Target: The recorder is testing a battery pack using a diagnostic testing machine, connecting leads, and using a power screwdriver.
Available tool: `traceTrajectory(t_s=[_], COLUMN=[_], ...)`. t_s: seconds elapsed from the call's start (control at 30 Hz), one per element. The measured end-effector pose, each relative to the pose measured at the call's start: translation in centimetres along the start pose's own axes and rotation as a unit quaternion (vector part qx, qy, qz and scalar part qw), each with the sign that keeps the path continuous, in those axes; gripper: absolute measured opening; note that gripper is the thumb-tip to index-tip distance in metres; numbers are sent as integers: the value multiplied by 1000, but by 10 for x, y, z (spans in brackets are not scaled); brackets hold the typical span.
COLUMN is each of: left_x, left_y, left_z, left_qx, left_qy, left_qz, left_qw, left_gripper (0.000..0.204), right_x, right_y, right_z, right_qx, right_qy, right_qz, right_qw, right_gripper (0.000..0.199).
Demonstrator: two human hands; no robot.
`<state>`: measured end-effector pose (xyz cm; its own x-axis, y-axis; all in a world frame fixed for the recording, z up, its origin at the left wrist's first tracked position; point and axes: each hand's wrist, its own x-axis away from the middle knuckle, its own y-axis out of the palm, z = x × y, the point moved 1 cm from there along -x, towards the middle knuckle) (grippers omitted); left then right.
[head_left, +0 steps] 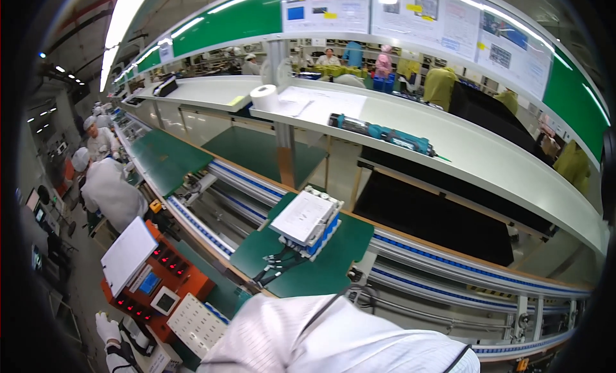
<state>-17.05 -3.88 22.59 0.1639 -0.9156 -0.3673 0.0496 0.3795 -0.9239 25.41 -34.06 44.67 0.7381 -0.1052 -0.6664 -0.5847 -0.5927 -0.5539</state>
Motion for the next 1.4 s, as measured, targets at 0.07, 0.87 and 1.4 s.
traceTrajectory(t_s=[0.07, 0.87, 1.4], left_x=[2, 122, 211], left_y=[-9, -172, -165], left_z=[-7, 341, 441], left_qx=[22, 431, 419], left_qy=[0, 384, 507], left_qz=[27, -39, -8], left_qw=[999, 816, 753], left_gripper=[34, 31, 27], right_x=[-1, 126, 219], right_y=[6, -168, -214], right_z=[-2, 373, 372], right_qx=[18, 370, 318], right_qy=[-42, 590, 714], right_qz=[-16, -105, 20], right_qw=[999, 710, 623], right_gripper=[43, 29, 31])
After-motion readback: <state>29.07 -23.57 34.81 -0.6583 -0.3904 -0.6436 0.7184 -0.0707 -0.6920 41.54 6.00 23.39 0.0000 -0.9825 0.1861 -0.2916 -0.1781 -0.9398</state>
